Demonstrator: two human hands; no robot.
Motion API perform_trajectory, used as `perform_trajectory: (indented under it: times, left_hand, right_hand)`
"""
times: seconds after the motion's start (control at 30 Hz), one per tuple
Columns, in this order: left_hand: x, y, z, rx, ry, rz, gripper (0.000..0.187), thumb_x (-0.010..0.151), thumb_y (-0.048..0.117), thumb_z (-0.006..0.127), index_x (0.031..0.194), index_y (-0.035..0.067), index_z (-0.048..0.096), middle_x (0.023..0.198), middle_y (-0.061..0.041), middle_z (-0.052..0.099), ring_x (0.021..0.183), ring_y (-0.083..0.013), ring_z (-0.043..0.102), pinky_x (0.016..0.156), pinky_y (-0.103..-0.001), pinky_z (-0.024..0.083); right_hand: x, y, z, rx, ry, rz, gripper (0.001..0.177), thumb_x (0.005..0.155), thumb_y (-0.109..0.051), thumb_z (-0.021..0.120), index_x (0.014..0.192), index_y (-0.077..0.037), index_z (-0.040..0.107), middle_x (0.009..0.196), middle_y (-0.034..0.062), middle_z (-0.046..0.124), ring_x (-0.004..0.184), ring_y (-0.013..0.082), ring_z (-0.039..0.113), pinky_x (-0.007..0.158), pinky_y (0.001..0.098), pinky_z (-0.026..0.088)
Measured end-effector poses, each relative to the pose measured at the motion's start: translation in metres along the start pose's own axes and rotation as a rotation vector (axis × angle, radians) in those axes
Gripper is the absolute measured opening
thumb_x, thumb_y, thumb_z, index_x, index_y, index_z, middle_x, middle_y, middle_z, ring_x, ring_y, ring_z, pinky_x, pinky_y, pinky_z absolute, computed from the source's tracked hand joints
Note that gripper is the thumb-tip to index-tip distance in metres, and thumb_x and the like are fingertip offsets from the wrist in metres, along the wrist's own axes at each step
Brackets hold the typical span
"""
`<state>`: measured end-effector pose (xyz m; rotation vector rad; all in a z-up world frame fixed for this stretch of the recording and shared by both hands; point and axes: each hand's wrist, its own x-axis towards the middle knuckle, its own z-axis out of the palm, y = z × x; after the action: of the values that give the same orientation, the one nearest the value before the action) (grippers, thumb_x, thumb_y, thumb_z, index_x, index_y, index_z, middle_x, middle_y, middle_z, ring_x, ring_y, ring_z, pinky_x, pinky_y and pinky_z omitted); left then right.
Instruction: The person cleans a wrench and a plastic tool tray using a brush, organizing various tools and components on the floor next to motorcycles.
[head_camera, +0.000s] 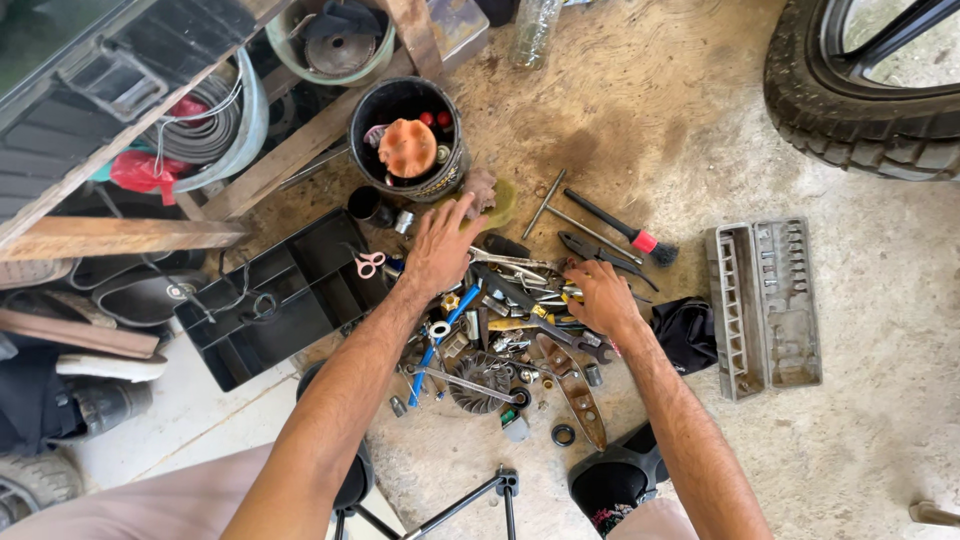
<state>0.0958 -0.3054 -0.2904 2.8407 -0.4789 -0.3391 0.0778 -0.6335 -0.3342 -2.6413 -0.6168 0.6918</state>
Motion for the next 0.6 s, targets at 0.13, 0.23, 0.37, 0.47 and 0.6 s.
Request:
perform_trajectory:
  times: [0.13, 0.23, 0.37, 0.47, 0.6]
  left_hand:
    - [-0.027, -0.001, 0.011, 0.012, 0.011, 0.036, 0.059, 0.079, 0.001, 0.074, 0.137, 0.009, 0.062, 0.15, -0.012, 0.041, 0.137, -0.0282, 0.044, 0.113, -0.051, 0.038]
    - [-0.047, 0.002, 0.021, -0.046, 0.006, 0.019, 0.045, 0.082, 0.008, 0.074, 0.126, 0.008, 0.066, 0.136, -0.014, 0.05, 0.131, -0.0301, 0.048, 0.106, -0.05, 0.042]
    - [-0.075, 0.008, 0.033, -0.069, -0.188, -0.057, 0.033, 0.086, 0.016, 0.073, 0.117, 0.007, 0.066, 0.128, -0.012, 0.055, 0.125, -0.0299, 0.053, 0.107, -0.051, 0.044]
    - [-0.101, 0.013, 0.047, -0.123, -0.208, -0.112, 0.036, 0.083, 0.013, 0.073, 0.118, 0.007, 0.066, 0.129, -0.013, 0.055, 0.127, -0.0322, 0.053, 0.106, -0.052, 0.045]
    - [-0.128, 0.016, 0.071, -0.137, -0.245, -0.12, 0.04, 0.082, 0.013, 0.073, 0.121, 0.008, 0.064, 0.138, -0.015, 0.05, 0.136, -0.0354, 0.048, 0.111, -0.057, 0.04]
  right_hand:
    - [-0.004, -0.008, 0.001, -0.006, 0.028, 0.009, 0.054, 0.081, -0.022, 0.077, 0.132, -0.015, 0.064, 0.138, 0.0122, 0.056, 0.131, 0.0354, 0.048, 0.098, 0.057, 0.046]
    - [-0.01, -0.021, 0.005, -0.019, 0.118, 0.002, 0.051, 0.08, -0.017, 0.074, 0.13, -0.013, 0.065, 0.135, 0.0111, 0.057, 0.13, 0.0345, 0.05, 0.095, 0.0574, 0.047]
    - [-0.009, -0.045, 0.011, -0.058, 0.253, -0.088, 0.044, 0.078, -0.01, 0.072, 0.122, -0.007, 0.067, 0.127, 0.0129, 0.061, 0.121, 0.0347, 0.054, 0.095, 0.0538, 0.048]
    - [-0.014, -0.065, 0.02, -0.037, 0.247, -0.125, 0.033, 0.083, -0.01, 0.071, 0.116, -0.007, 0.068, 0.117, 0.0123, 0.064, 0.115, 0.0334, 0.058, 0.095, 0.05, 0.049]
    - [-0.019, -0.089, 0.041, -0.024, 0.169, -0.234, 0.027, 0.083, -0.012, 0.071, 0.109, -0.006, 0.068, 0.112, 0.0135, 0.065, 0.109, 0.0331, 0.061, 0.09, 0.0487, 0.052]
